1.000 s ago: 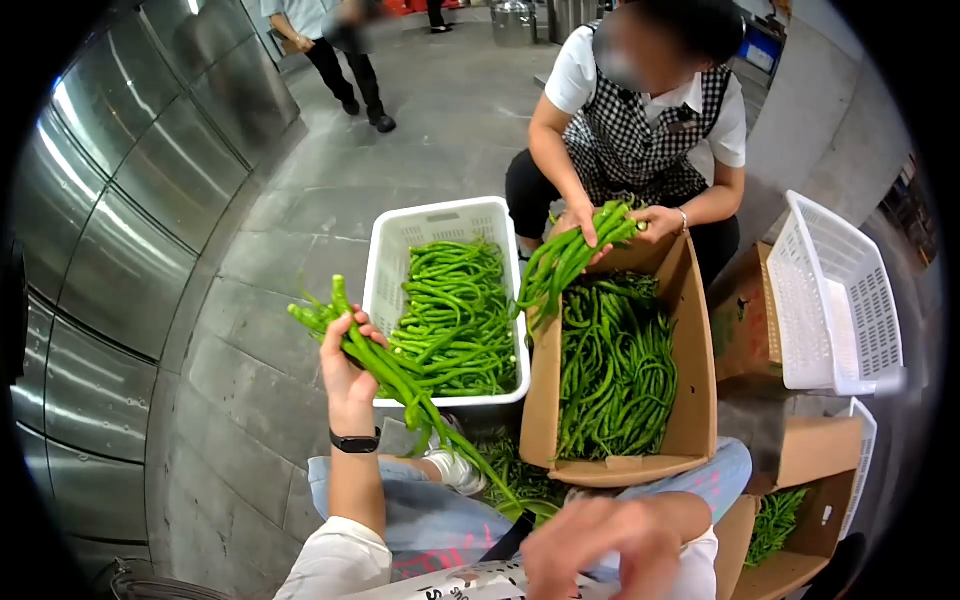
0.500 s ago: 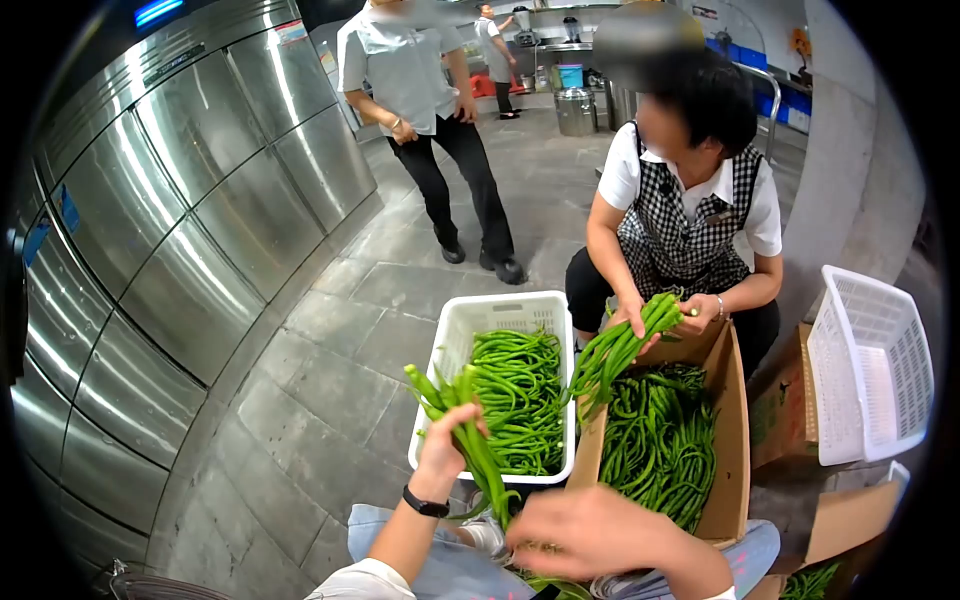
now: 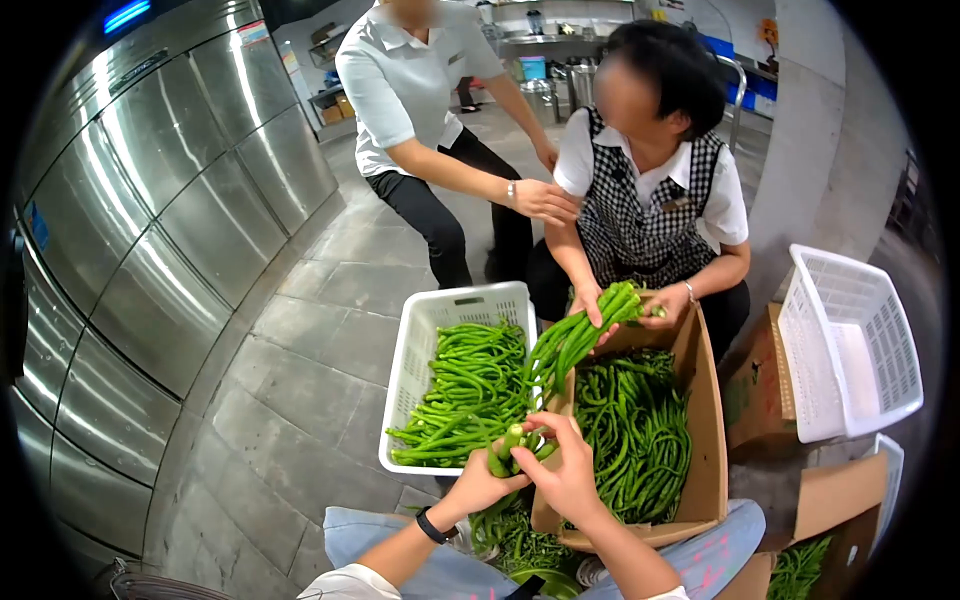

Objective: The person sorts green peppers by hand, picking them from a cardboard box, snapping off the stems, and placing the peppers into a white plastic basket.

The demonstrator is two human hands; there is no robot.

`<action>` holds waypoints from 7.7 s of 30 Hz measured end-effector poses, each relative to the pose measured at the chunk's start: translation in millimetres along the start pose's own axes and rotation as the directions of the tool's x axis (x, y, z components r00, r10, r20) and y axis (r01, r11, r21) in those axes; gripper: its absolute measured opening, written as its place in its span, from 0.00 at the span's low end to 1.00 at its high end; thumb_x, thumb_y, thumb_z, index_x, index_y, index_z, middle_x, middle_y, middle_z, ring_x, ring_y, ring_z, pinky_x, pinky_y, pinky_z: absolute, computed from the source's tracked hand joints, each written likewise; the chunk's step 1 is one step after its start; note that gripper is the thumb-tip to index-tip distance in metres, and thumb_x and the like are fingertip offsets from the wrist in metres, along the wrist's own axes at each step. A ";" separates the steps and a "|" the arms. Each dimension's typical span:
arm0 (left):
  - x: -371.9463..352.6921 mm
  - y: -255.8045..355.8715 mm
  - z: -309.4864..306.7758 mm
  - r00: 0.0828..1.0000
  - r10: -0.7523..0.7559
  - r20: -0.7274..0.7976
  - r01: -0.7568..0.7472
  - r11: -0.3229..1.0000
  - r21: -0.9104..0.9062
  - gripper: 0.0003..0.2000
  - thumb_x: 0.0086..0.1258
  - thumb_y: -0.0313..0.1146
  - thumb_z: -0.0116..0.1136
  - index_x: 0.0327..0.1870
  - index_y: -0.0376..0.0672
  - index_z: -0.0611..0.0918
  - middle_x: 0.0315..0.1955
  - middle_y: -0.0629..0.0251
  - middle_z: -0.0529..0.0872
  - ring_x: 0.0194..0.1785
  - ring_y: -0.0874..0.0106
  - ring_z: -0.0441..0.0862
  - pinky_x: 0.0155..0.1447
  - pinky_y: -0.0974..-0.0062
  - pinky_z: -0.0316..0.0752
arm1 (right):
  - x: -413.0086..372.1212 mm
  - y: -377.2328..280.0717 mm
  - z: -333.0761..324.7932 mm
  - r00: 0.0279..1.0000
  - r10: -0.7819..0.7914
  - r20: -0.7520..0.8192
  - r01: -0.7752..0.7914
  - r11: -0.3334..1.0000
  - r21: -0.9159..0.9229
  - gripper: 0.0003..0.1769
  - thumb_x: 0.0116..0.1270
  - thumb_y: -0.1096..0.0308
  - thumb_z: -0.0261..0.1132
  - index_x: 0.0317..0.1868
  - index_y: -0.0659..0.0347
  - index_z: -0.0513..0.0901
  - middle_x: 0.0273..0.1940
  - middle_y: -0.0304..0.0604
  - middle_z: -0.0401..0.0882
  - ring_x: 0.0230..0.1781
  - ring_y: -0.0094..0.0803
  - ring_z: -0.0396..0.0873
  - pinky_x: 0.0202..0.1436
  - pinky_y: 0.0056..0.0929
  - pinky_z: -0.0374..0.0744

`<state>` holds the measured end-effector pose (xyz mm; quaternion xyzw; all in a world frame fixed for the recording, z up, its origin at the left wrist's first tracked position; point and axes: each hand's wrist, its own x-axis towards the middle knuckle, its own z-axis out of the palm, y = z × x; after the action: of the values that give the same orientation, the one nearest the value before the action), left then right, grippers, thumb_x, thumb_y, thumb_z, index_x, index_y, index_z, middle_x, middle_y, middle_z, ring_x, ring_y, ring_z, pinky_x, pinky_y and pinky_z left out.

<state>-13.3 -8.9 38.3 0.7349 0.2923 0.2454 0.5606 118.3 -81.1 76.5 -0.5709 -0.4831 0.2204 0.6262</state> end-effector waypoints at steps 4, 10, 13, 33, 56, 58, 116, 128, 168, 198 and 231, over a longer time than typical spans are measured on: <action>1.8 -20.2 3.1 0.981 -0.111 0.157 0.096 0.990 0.106 0.26 0.53 0.29 0.67 0.56 0.41 0.75 0.37 0.61 0.84 0.40 0.77 0.79 0.46 0.74 0.75 | -6.4 2.1 -14.8 0.999 -0.018 0.049 0.024 0.992 -0.126 0.16 0.53 0.71 0.70 0.43 0.63 0.80 0.42 0.44 0.79 0.42 0.37 0.75 0.48 0.30 0.74; 3.2 -24.0 6.2 0.982 -0.141 0.126 0.140 0.990 0.013 0.19 0.53 0.30 0.67 0.47 0.37 0.78 0.32 0.67 0.84 0.36 0.80 0.77 0.44 0.76 0.75 | -11.9 29.4 -24.3 0.984 0.169 0.062 -0.177 0.972 0.153 0.12 0.58 0.74 0.66 0.43 0.63 0.82 0.50 0.42 0.75 0.50 0.30 0.74 0.52 0.28 0.73; 3.9 -26.0 6.1 0.969 -0.193 0.156 0.183 0.980 0.074 0.18 0.53 0.30 0.68 0.46 0.37 0.78 0.33 0.68 0.84 0.37 0.80 0.78 0.44 0.77 0.74 | -6.2 35.8 -30.5 0.975 0.198 0.104 -0.212 0.966 0.146 0.08 0.62 0.77 0.63 0.43 0.64 0.82 0.52 0.41 0.72 0.50 0.25 0.72 0.48 0.22 0.74; 3.4 -31.4 12.9 0.994 0.018 -0.107 0.028 0.911 0.412 0.19 0.53 0.31 0.62 0.46 0.36 0.74 0.26 0.47 0.83 0.31 0.48 0.81 0.34 0.60 0.75 | -31.1 37.0 30.7 0.984 -0.163 -0.066 0.110 0.863 -0.493 0.12 0.52 0.70 0.71 0.32 0.63 0.77 0.19 0.38 0.73 0.15 0.26 0.72 0.19 0.26 0.71; 15.6 -43.1 9.5 0.997 -0.032 -0.075 0.055 0.942 0.330 0.22 0.47 0.30 0.68 0.44 0.36 0.75 0.31 0.48 0.84 0.37 0.53 0.83 0.41 0.65 0.76 | -39.3 66.4 -5.1 0.705 0.679 0.204 -0.495 0.266 0.827 0.05 0.67 0.70 0.58 0.35 0.61 0.78 0.33 0.39 0.80 0.32 0.25 0.77 0.39 0.24 0.78; 16.3 -44.2 9.3 0.996 -0.044 -0.074 0.063 0.955 0.289 0.21 0.47 0.30 0.67 0.44 0.35 0.75 0.32 0.50 0.84 0.37 0.55 0.84 0.42 0.67 0.76 | -38.5 64.7 -7.0 0.752 0.640 0.159 -0.471 0.352 0.809 0.05 0.67 0.68 0.59 0.37 0.60 0.76 0.33 0.39 0.78 0.34 0.28 0.77 0.42 0.28 0.79; 36.0 -76.0 -116.3 0.964 0.043 -0.264 -0.237 -0.316 -0.919 0.21 0.52 0.27 0.57 0.50 0.36 0.72 0.40 0.68 0.76 0.34 0.79 0.73 0.42 0.79 0.75 | -80.9 66.1 -22.8 0.681 0.620 0.389 -0.583 0.781 -0.223 0.13 0.66 0.71 0.59 0.51 0.65 0.76 0.39 0.45 0.81 0.35 0.27 0.83 0.36 0.23 0.79; 68.0 -216.7 -124.6 0.553 -0.783 -0.285 -0.264 0.160 -0.951 0.16 0.72 0.41 0.48 0.50 0.36 0.74 0.47 0.54 0.79 0.52 0.58 0.75 0.60 0.57 0.69 | -79.9 86.2 -93.9 0.725 0.684 0.074 -0.676 0.729 -0.111 0.12 0.69 0.68 0.58 0.49 0.66 0.76 0.40 0.42 0.82 0.34 0.22 0.80 0.35 0.19 0.76; 278.0 -353.2 -67.7 0.986 0.030 0.164 -0.163 0.392 0.905 0.06 0.62 0.28 0.52 0.34 0.42 0.82 0.35 0.58 0.82 0.38 0.57 0.82 0.40 0.60 0.78 | -80.2 176.1 -123.0 0.596 0.793 -0.126 -0.797 0.565 -0.214 0.10 0.68 0.73 0.58 0.47 0.68 0.78 0.35 0.42 0.83 0.34 0.23 0.79 0.40 0.21 0.77; 300.0 -389.2 -24.2 0.994 0.028 -0.101 0.090 0.273 0.958 0.04 0.56 0.21 0.55 0.30 0.29 0.79 0.45 0.54 0.69 0.41 0.58 0.77 0.34 0.72 0.82 | -81.5 192.6 -110.9 0.583 0.803 -0.125 -0.743 0.464 -0.482 0.10 0.65 0.72 0.61 0.44 0.68 0.79 0.32 0.46 0.83 0.30 0.27 0.80 0.37 0.25 0.77; -76.8 -115.5 13.6 0.636 -0.365 0.680 -0.447 0.544 0.710 0.12 0.57 0.31 0.56 0.42 0.43 0.79 0.22 0.58 0.82 0.27 0.61 0.83 0.27 0.63 0.76 | -55.1 285.0 -91.9 0.332 0.128 0.935 0.693 0.639 -0.334 0.21 0.45 0.66 0.65 0.44 0.54 0.80 0.51 0.40 0.76 0.59 0.34 0.70 0.69 0.45 0.62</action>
<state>-76.2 -49.1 -79.5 0.9444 0.0833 -0.2484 0.1985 251.5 -101.3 -196.5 -0.4353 -0.8848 0.1654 0.0182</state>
